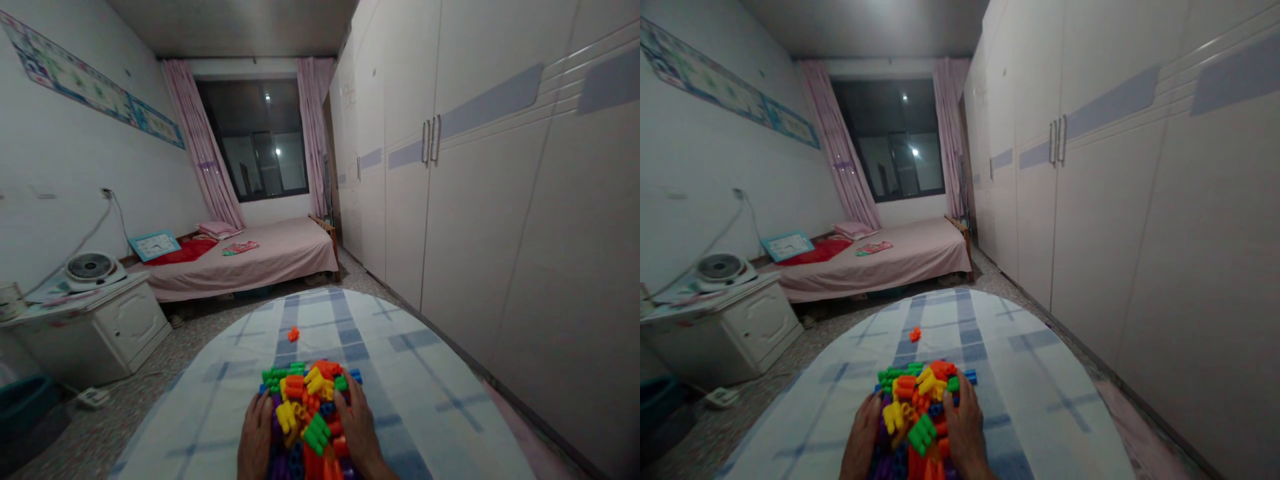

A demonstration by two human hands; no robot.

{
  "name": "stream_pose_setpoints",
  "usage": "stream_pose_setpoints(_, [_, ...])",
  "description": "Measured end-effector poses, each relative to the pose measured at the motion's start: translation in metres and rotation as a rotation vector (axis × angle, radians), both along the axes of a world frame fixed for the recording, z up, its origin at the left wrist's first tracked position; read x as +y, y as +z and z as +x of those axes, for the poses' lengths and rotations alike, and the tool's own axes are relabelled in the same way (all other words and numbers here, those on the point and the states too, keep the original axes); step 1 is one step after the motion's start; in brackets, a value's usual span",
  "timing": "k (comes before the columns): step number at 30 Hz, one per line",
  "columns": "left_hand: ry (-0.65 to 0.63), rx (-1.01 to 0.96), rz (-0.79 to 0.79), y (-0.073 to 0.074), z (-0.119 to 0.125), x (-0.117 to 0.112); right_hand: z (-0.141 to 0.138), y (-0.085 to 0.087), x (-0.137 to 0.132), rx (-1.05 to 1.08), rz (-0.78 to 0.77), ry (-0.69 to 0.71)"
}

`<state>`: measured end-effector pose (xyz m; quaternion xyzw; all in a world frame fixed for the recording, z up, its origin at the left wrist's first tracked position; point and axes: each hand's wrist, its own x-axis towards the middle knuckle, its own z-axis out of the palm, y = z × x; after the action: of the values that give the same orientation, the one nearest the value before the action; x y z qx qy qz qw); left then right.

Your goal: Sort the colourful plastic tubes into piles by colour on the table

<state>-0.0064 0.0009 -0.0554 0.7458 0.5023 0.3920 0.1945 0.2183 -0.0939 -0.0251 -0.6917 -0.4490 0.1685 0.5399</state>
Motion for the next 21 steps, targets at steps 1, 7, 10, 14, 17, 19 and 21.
stream_pose_setpoints(1, [-0.001, -0.007, 0.017, 0.004, 0.006, 0.001, -0.005, 0.006, 0.003, 0.018, 0.008, 0.011])
stream_pose_setpoints(7, [0.029, -0.180, -0.100, 0.035, 0.033, -0.004, -0.030, 0.048, 0.013, -0.017, 0.123, 0.184])
stream_pose_setpoints(10, [0.003, -0.258, -0.191, 0.060, 0.039, -0.018, -0.040, 0.071, 0.003, -0.133, 0.159, 0.365])
stream_pose_setpoints(14, [-0.068, -0.287, -0.211, 0.086, 0.024, -0.044, -0.030, 0.090, -0.030, -0.292, 0.168, 0.608])
stream_pose_setpoints(17, [-0.159, -0.122, -0.114, 0.090, -0.007, -0.072, -0.003, 0.083, -0.063, -0.440, 0.010, 0.656])
stream_pose_setpoints(19, [-0.276, 0.088, -0.053, 0.085, -0.031, -0.094, 0.017, 0.069, -0.085, -0.513, -0.126, 0.676])
stream_pose_setpoints(21, [-0.409, 0.308, 0.006, 0.074, -0.048, -0.114, 0.029, 0.051, -0.103, -0.555, -0.210, 0.729])
